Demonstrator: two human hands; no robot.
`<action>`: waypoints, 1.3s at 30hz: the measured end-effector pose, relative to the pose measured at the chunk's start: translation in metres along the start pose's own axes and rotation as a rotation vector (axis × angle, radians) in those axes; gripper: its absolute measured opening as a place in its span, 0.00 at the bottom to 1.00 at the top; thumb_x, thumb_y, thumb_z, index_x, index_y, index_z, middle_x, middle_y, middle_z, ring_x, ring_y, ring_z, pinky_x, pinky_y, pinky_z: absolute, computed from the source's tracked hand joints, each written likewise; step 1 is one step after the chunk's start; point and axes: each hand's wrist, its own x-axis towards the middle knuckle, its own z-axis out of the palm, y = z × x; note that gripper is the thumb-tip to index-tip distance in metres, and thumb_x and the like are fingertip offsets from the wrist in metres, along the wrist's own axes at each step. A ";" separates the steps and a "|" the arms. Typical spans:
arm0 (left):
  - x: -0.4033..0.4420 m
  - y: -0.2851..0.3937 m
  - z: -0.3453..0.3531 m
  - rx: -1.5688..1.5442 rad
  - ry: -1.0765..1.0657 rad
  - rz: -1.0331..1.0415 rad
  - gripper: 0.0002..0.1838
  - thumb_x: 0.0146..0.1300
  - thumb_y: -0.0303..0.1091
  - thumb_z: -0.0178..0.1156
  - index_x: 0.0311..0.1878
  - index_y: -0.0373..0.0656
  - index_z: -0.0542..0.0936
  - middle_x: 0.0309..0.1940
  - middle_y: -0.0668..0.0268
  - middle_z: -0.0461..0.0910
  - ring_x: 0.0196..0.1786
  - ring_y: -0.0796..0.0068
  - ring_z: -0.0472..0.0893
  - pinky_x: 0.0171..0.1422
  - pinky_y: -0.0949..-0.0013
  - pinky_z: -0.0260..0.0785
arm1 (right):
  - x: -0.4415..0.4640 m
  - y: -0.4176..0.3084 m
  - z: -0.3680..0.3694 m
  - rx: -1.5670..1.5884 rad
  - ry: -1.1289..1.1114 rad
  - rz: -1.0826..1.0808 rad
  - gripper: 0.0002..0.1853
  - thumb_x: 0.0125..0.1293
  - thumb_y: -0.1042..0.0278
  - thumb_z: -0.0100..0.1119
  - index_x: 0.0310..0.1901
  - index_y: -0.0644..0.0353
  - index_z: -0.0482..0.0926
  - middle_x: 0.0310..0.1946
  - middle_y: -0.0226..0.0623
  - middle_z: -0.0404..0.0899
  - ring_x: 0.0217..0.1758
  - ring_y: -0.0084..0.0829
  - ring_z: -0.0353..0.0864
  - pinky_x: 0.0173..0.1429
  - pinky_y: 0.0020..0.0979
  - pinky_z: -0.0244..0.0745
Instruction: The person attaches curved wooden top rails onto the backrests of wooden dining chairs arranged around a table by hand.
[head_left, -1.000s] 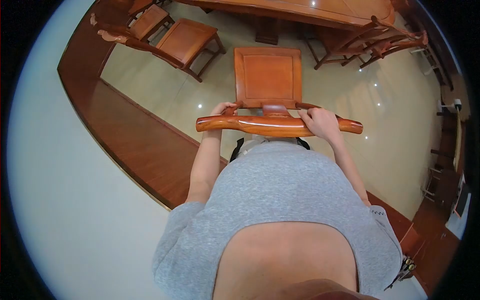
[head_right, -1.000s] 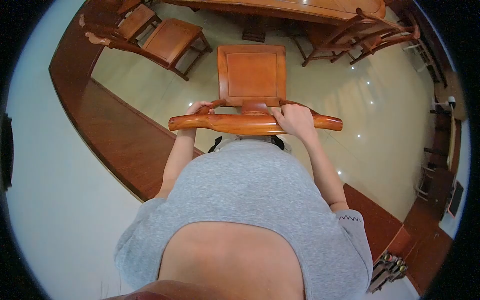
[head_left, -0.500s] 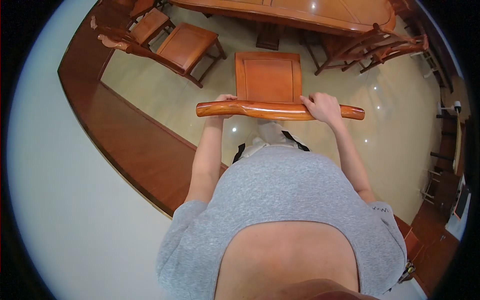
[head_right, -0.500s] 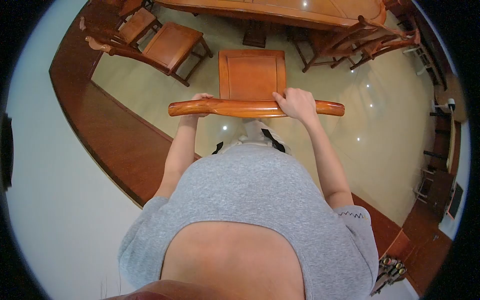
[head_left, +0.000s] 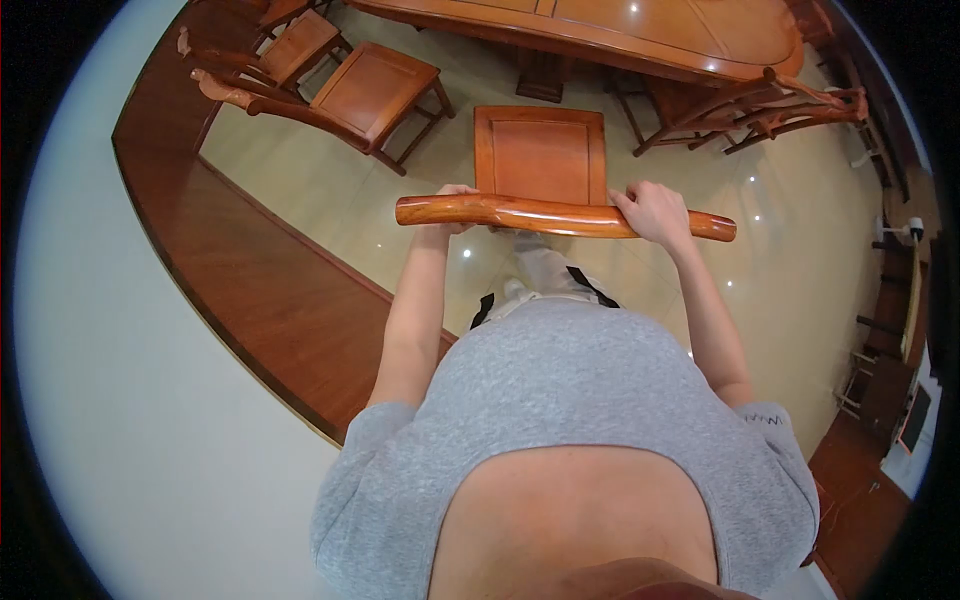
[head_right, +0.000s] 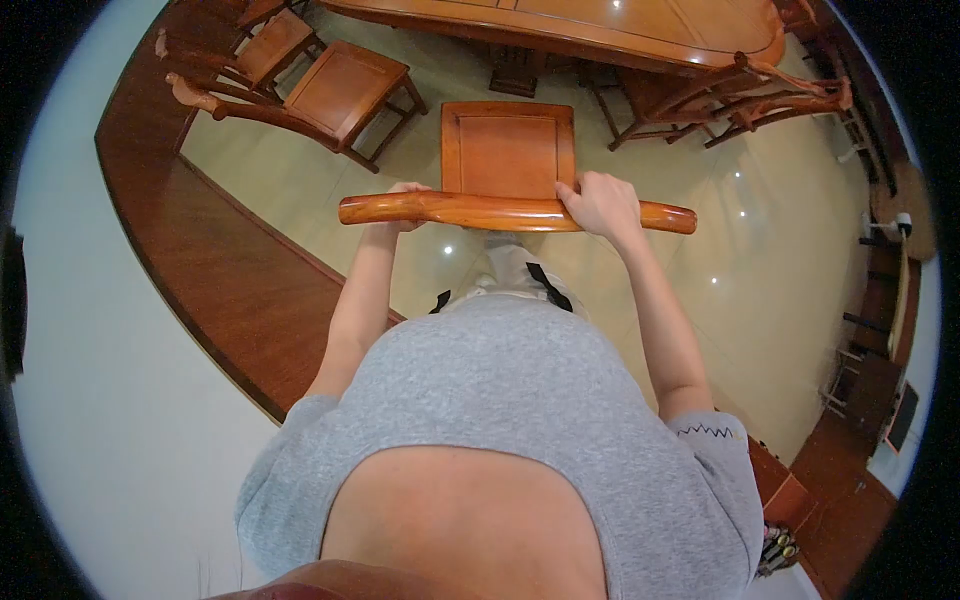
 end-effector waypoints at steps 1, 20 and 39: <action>-0.003 0.002 0.003 -0.003 -0.043 -0.037 0.10 0.61 0.34 0.51 0.34 0.39 0.79 0.29 0.60 0.82 0.29 0.63 0.82 0.35 0.60 0.80 | 0.004 0.000 0.001 0.004 -0.003 0.000 0.26 0.62 0.45 0.50 0.31 0.64 0.83 0.29 0.53 0.81 0.37 0.50 0.81 0.45 0.44 0.75; 0.017 0.007 -0.005 0.065 0.073 0.010 0.10 0.63 0.38 0.51 0.38 0.42 0.76 0.31 0.63 0.80 0.30 0.70 0.79 0.33 0.64 0.75 | 0.014 0.010 0.000 0.093 0.156 -0.009 0.19 0.58 0.51 0.57 0.29 0.61 0.81 0.26 0.49 0.81 0.36 0.48 0.81 0.43 0.44 0.74; 0.016 0.015 0.003 -0.177 -0.026 0.104 0.11 0.62 0.41 0.51 0.36 0.45 0.76 0.25 0.70 0.74 0.23 0.79 0.68 0.22 0.78 0.59 | 0.026 0.015 -0.011 0.170 0.262 -0.007 0.18 0.56 0.53 0.54 0.30 0.61 0.81 0.29 0.50 0.81 0.38 0.49 0.80 0.45 0.44 0.74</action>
